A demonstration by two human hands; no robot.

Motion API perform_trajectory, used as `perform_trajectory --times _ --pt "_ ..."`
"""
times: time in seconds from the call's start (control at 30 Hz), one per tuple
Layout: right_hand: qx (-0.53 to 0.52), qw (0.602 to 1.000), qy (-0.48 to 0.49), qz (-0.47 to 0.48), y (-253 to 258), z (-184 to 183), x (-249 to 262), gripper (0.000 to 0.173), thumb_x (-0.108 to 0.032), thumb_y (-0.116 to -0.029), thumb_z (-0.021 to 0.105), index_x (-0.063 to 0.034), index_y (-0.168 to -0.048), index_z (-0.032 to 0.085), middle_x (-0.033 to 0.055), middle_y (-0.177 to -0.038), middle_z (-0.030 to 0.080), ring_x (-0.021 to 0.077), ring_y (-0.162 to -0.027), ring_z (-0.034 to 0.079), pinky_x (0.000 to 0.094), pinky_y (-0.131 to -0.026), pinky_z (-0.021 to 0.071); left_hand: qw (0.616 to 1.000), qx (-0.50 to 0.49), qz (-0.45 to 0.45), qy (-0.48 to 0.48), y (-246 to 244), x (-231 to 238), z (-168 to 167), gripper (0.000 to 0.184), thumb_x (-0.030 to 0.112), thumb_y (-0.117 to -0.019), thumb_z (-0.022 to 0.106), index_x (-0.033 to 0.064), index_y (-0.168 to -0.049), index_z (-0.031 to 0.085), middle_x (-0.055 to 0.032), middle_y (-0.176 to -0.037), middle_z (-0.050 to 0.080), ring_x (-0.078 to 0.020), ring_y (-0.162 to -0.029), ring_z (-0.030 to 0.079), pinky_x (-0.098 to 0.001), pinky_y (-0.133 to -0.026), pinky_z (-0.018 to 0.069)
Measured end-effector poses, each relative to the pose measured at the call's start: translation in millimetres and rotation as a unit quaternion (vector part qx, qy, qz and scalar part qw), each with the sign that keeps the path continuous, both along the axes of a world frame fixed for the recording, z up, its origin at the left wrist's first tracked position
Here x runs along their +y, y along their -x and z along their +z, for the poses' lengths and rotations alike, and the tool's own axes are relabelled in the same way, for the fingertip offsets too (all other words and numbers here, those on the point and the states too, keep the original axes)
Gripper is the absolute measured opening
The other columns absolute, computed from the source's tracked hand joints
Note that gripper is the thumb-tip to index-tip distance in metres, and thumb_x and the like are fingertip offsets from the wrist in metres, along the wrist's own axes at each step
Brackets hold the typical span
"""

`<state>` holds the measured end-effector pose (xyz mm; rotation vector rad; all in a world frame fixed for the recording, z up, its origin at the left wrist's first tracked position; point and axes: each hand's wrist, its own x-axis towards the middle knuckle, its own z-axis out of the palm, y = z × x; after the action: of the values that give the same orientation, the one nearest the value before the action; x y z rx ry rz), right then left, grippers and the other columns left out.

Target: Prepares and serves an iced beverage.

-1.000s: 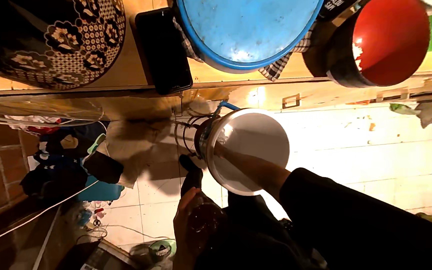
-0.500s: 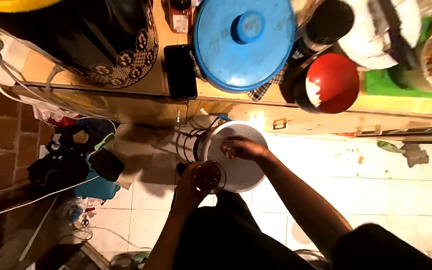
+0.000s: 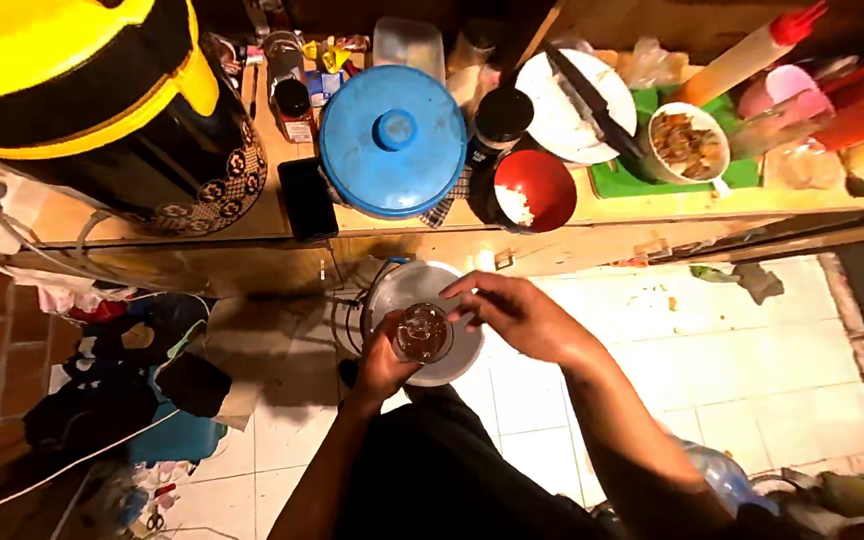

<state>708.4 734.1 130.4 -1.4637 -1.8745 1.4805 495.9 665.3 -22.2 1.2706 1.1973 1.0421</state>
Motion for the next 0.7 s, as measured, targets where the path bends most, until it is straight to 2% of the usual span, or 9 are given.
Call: perform_trajectory --times 0.07,0.13,0.2,0.3,0.4,0.47,0.57,0.63,0.7 --pt "0.003 0.999 0.048 -0.024 -13 -36 16 0.018 -0.007 -0.1047 0.052 -0.0048 -0.116 0.065 0.0083 -0.109 0.072 0.018 -0.087 0.074 0.0378 -0.076 0.0646 0.999 -0.015 0.032 0.004 4 -12 4 0.085 0.014 -0.0611 0.094 -0.017 -0.129 0.052 -0.0165 -0.122 0.068 -0.0087 -0.114 0.065 -0.0258 -0.104 0.0523" --pt "-0.064 0.992 0.104 0.004 -14 -103 33 0.02 -0.005 -0.1014 0.058 -0.001 -0.12 0.064 0.0153 -0.112 0.07 0.0256 -0.09 0.072 0.0456 -0.08 0.0618 0.998 0.019 0.052 0.017 15 -27 9 0.086 0.017 -0.0636 0.092 -0.0187 -0.13 0.051 -0.0174 -0.122 0.069 -0.0062 -0.112 0.066 -0.0239 -0.102 0.0521" --pt "-0.155 0.97 0.171 0.075 -2 -186 47 0.038 -0.011 -0.0967 0.069 0.0019 -0.131 0.061 0.0238 -0.119 0.067 0.0383 -0.105 0.068 0.0579 -0.095 0.0536 0.997 0.058 0.035 0.034 31 -38 6 0.075 0.024 -0.0752 0.085 -0.0143 -0.132 0.054 -0.0172 -0.126 0.067 -0.0112 -0.115 0.065 -0.0289 -0.103 0.0535" --pt "-0.283 0.932 0.19 0.127 28 -289 42 0.072 -0.018 -0.0833 0.083 -0.0057 -0.146 0.051 0.0308 -0.131 0.061 0.05 -0.12 0.06 0.0702 -0.098 0.0467 0.982 0.185 0.036 0.03 48 -55 13 0.05 0.022 -0.0874 0.076 -0.0071 -0.126 0.062 -0.0148 -0.121 0.07 -0.0144 -0.111 0.068 -0.0316 -0.099 0.0553" --pt "-0.313 0.931 0.162 0.096 55 -360 25 0.101 -0.029 -0.0771 0.09 -0.0188 -0.161 0.035 0.0344 -0.157 0.032 0.057 -0.139 0.038 0.0752 -0.103 0.0394 0.975 0.206 0.082 0.031 63 -76 12 0.055 0.022 -0.0822 0.08 -0.009 -0.125 0.062 -0.0156 -0.121 0.07 -0.0122 -0.112 0.067 -0.0274 -0.1 0.0542" --pt "-0.292 0.948 0.119 0.037 67 -396 7 0.093 -0.024 -0.0799 0.086 -0.0205 -0.159 0.038 0.0341 -0.16 0.028 0.0591 -0.14 0.036 0.0766 -0.102 0.0407 0.981 0.162 0.104 0.038 73 -93 5 0.065 0.026 -0.0787 0.085 -0.0072 -0.129 0.059 -0.0142 -0.127 0.067 -0.0116 -0.118 0.065 -0.0274 -0.103 0.0534" --pt "-0.294 0.953 0.074 -0.014 77 -421 -3 0.065 -0.007 -0.0937 0.063 -0.0194 -0.155 0.046 0.032 -0.161 0.03 0.055 -0.138 0.043 0.068 -0.1 0.0478 0.988 0.077 0.125 0.046 82 -111 -7 0.072 0.02 -0.076 0.089 -0.0025 -0.136 0.055 -0.0114 -0.136 0.064 -0.0148 -0.126 0.061 -0.032 -0.108 0.0523" --pt "-0.281 0.956 0.082 -0.027 82 -424 -7 0.056 -0.007 -0.0962 0.06 -0.0148 -0.151 0.05 0.033 -0.159 0.033 0.0526 -0.135 0.048 0.0635 -0.1 0.0497 0.984 0.107 0.133 0.054 84 -116 -6 0.073 0.022 -0.0765 0.089 -0.0061 -0.134 0.055 -0.0136 -0.134 0.064 -0.0138 -0.125 0.061 -0.0304 -0.108 0.051" --pt "-0.266 0.954 0.139 -0.021 83 -413 3 0.058 -0.014 -0.0992 0.058 -0.0137 -0.156 0.044 0.0301 -0.161 0.032 0.0475 -0.14 0.046 0.0592 -0.11 0.045 0.974 0.18 0.124 0.061 84 -109 -3 0.072 0.024 -0.0779 0.085 -0.0155 -0.129 0.055 -0.0213 -0.129 0.065 -0.0149 -0.122 0.062 -0.0298 -0.108 0.049"
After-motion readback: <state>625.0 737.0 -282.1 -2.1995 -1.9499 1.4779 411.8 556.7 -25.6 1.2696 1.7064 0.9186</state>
